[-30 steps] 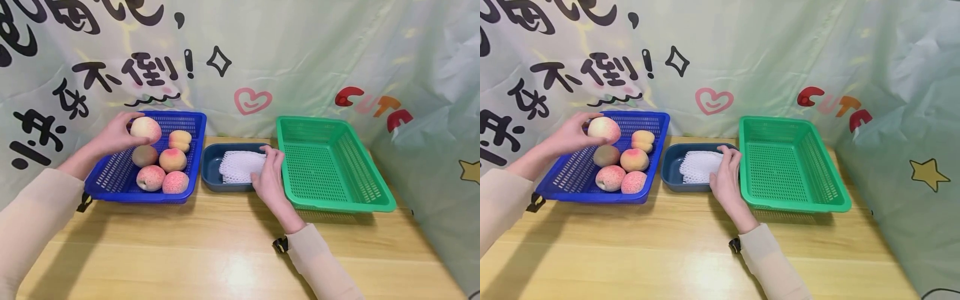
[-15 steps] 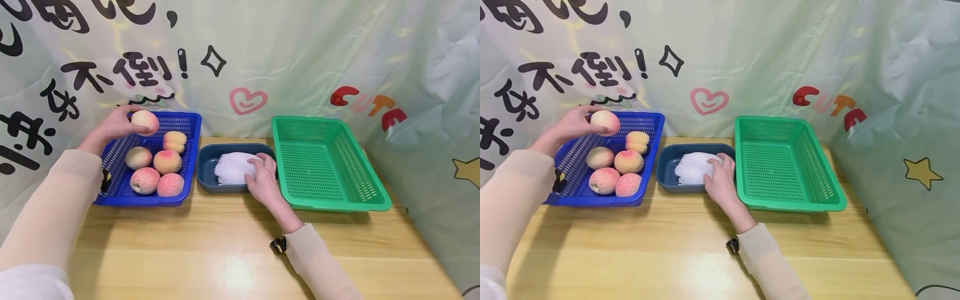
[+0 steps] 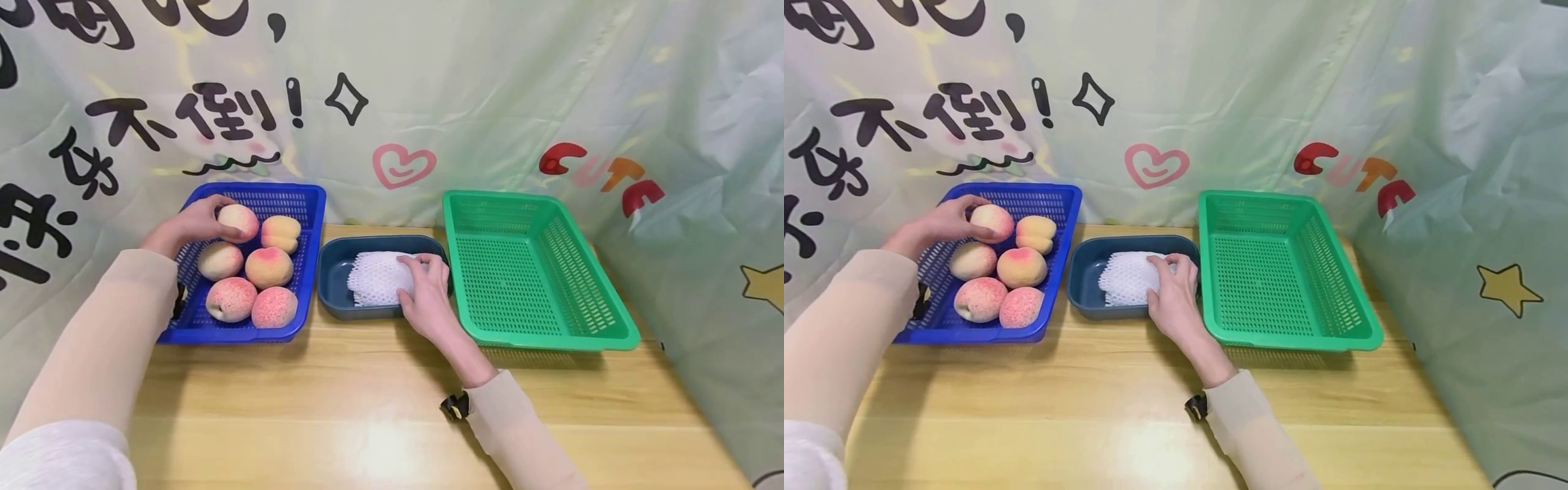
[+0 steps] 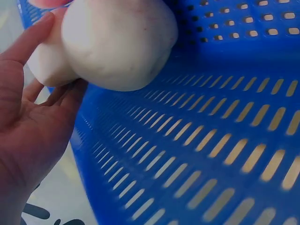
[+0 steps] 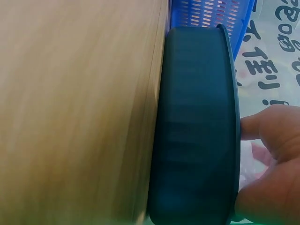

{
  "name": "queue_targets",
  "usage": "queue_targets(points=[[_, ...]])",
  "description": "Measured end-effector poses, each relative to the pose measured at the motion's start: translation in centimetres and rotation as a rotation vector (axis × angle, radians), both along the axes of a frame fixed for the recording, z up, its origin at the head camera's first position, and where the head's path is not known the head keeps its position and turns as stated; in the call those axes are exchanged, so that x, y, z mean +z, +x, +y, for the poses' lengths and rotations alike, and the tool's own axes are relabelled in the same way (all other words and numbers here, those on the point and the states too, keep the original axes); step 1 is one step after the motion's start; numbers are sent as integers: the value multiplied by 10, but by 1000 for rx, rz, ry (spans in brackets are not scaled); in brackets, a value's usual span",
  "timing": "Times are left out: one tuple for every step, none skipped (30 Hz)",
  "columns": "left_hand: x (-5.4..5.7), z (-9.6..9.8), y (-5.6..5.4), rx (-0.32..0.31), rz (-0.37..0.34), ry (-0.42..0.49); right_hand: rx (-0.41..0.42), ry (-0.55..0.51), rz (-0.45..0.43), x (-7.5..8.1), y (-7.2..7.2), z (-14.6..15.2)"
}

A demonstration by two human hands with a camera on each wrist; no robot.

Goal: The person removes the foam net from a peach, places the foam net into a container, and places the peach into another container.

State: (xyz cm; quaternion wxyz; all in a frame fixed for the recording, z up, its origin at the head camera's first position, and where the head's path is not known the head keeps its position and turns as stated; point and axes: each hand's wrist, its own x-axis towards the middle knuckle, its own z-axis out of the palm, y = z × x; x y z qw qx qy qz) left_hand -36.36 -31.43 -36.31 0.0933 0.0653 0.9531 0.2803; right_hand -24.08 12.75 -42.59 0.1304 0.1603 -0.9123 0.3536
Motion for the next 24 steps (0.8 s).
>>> queue_targets(points=[[-1, 0, 0, -5, -5, -10, 4, 6, -7, 0, 1, 0], [-3, 0, 0, -9, -12, -17, 9, 16, -6, 1, 1, 0], [-4, 0, 1, -13, -20, -22, 15, 25, -6, 1, 2, 0], [-5, 0, 1, -15, -29, -30, 20, 35, -7, 1, 3, 0], [-6, 0, 1, -18, -34, -36, 25, 48, -4, 2, 4, 0], [-7, -1, 2, -22, -41, -40, 28, 65, 5, 2, 5, 0], [-8, -1, 3, -24, -49, -46, 33, 83, 14, 2, 6, 0], [-9, -1, 3, -23, -60, -48, 36, 105, 23, 2, 6, 0], [-10, -1, 4, -22, -66, -52, 38, 124, 30, 2, 7, 0], [-11, -2, 4, -21, -74, -55, 40, 144, 37, 1, 7, 0], [-12, -2, 5, -21, -79, -61, 40, 161, 42, 1, 7, 0], [-13, -2, 6, -21, -87, -65, 40, 176, 43, 1, 7, 0], [-13, -1, 6, -21, -92, -74, 42, 185, 38, 1, 7, 0], [-14, -2, 6, -21, -94, -83, 43, 191, 34, 0, 7, 1], [-15, -1, 6, -23, -94, -93, 44, 195, 27, 0, 7, 1], [-16, -1, 6, -26, -94, -102, 45, 198, 22, 0, 6, 2], [-16, -1, 6, -30, -93, -110, 47, 197, 17, 0, 7, 2], [-17, -1, 6, -32, -95, -115, 48, 193, 14, 0, 7, 2], [-17, 0, 6, -33, -96, -122, 50, 186, 10, 0, 7, 2], [-17, 0, 6, -29, -103, -126, 52, 179, 8, 0, 8, 3], [-16, 0, 6, -30, -106, -131, 52, 172, 2, 0, 8, 3], [-15, 1, 7, -32, -107, -135, 53, 163, -1, 0, 8, 3], [-14, 1, 8, -31, -113, -141, 52, 152, -4, 1, 9, 3], [-13, 2, 9, -33, -114, -145, 51, 143, -11, 1, 9, 3]])
